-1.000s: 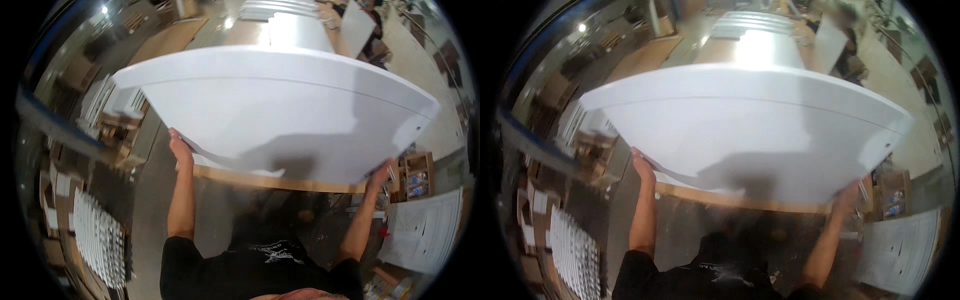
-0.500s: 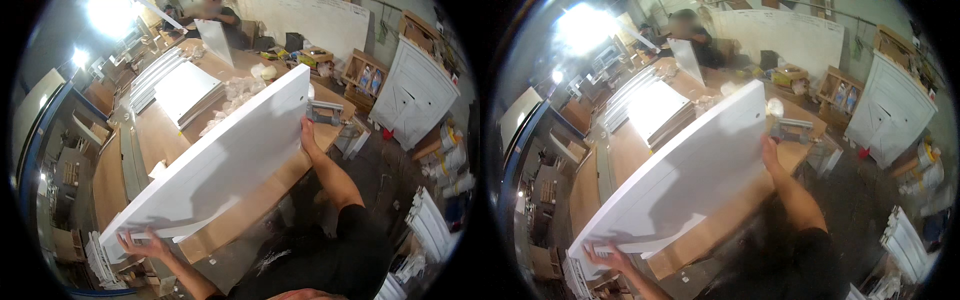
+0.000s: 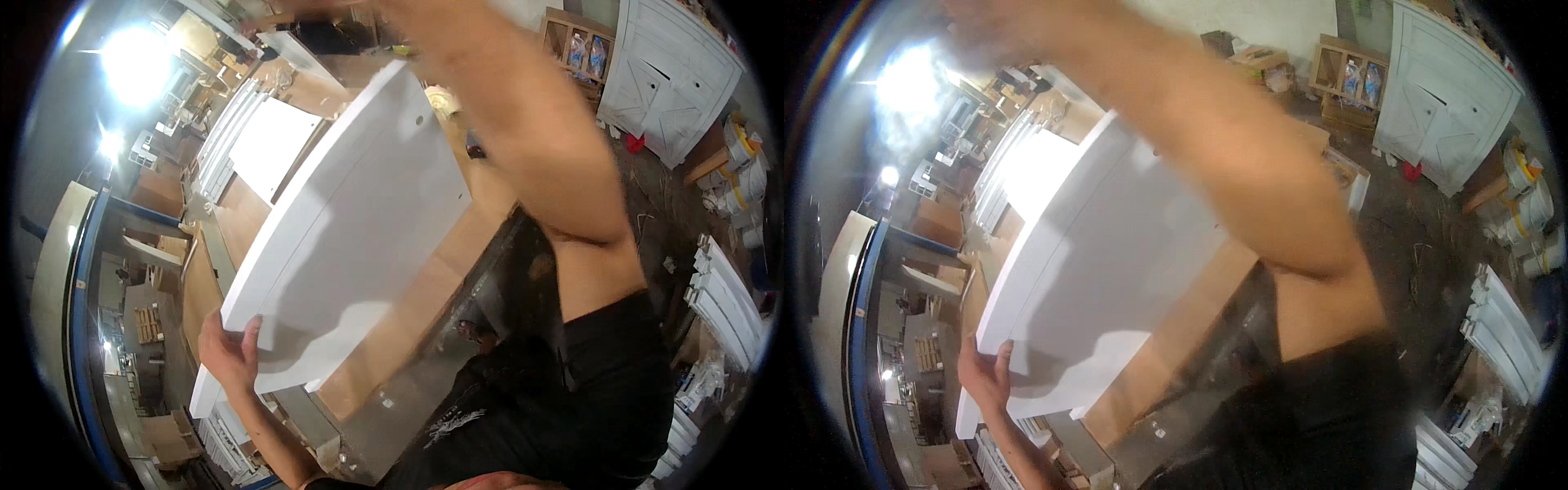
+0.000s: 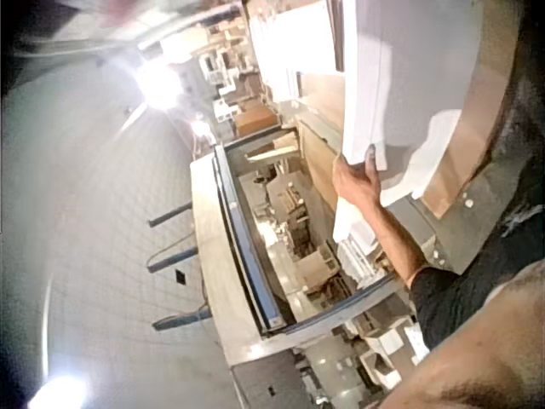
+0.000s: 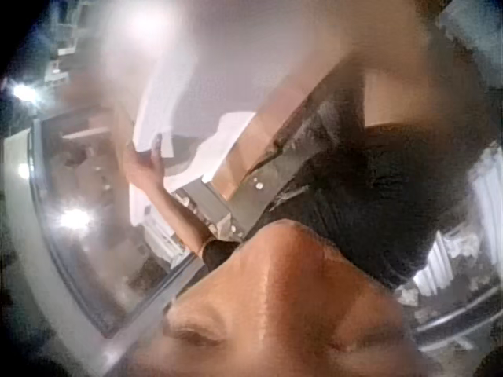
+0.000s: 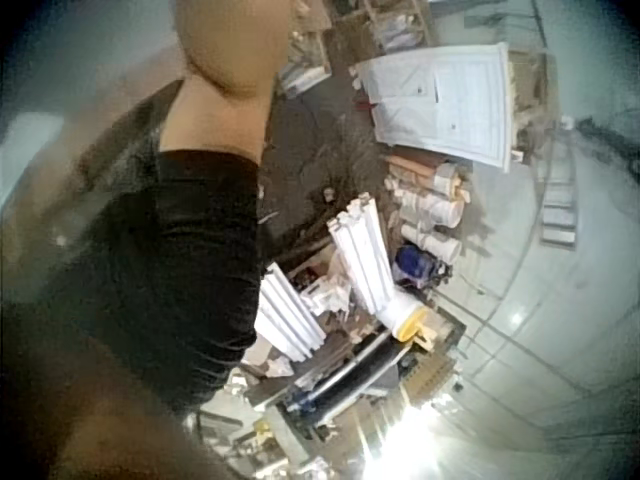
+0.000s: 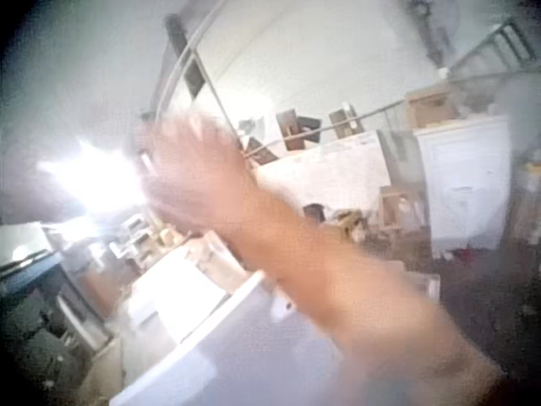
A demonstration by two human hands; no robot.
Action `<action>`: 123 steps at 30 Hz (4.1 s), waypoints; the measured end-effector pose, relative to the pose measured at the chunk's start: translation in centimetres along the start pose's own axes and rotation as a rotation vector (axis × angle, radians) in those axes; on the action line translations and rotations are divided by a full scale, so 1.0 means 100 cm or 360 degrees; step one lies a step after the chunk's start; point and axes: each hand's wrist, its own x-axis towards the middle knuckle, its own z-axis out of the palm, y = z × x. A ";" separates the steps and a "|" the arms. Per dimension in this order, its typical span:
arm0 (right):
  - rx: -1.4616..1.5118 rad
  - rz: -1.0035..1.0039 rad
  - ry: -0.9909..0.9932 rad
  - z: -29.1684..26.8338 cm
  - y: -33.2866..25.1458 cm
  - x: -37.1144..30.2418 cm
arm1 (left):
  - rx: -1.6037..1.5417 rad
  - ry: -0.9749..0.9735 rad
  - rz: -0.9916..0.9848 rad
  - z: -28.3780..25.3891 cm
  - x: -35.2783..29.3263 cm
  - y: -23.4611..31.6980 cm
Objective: The person handles white furniture panels on a workbench, aligning a side piece with a larger board and using a pneumatic nail gun to fasten them together.
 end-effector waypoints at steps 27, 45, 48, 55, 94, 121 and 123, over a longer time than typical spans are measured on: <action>0.2007 0.2183 -0.0411 -0.003 -0.001 -0.174 | 0.0210 0.0014 -0.0091 -0.005 0.000 -0.009; 0.0189 0.2001 -0.1146 -0.067 -0.020 -0.492 | -0.0021 0.0066 -0.0088 0.016 0.010 -0.014; 0.0762 0.2489 -0.1022 -0.062 -0.092 -0.467 | -0.0115 -0.0022 -0.0235 0.017 -0.001 -0.020; 0.0438 0.2725 -0.0834 -0.028 -0.119 -0.449 | 0.0043 -0.0024 -0.0153 0.024 0.006 -0.029; 0.1008 0.2086 -0.2227 -0.022 0.005 -0.440 | -0.1075 0.1097 -0.1824 0.121 -0.180 -0.214; 0.3323 0.2669 -0.0841 -0.095 -0.371 -0.257 | -0.0122 0.2247 -0.1865 -0.104 -0.387 -0.026; 0.3376 0.2785 -0.0907 -0.115 -0.401 -0.258 | 0.0804 0.2160 -0.1135 -0.168 -0.448 -0.031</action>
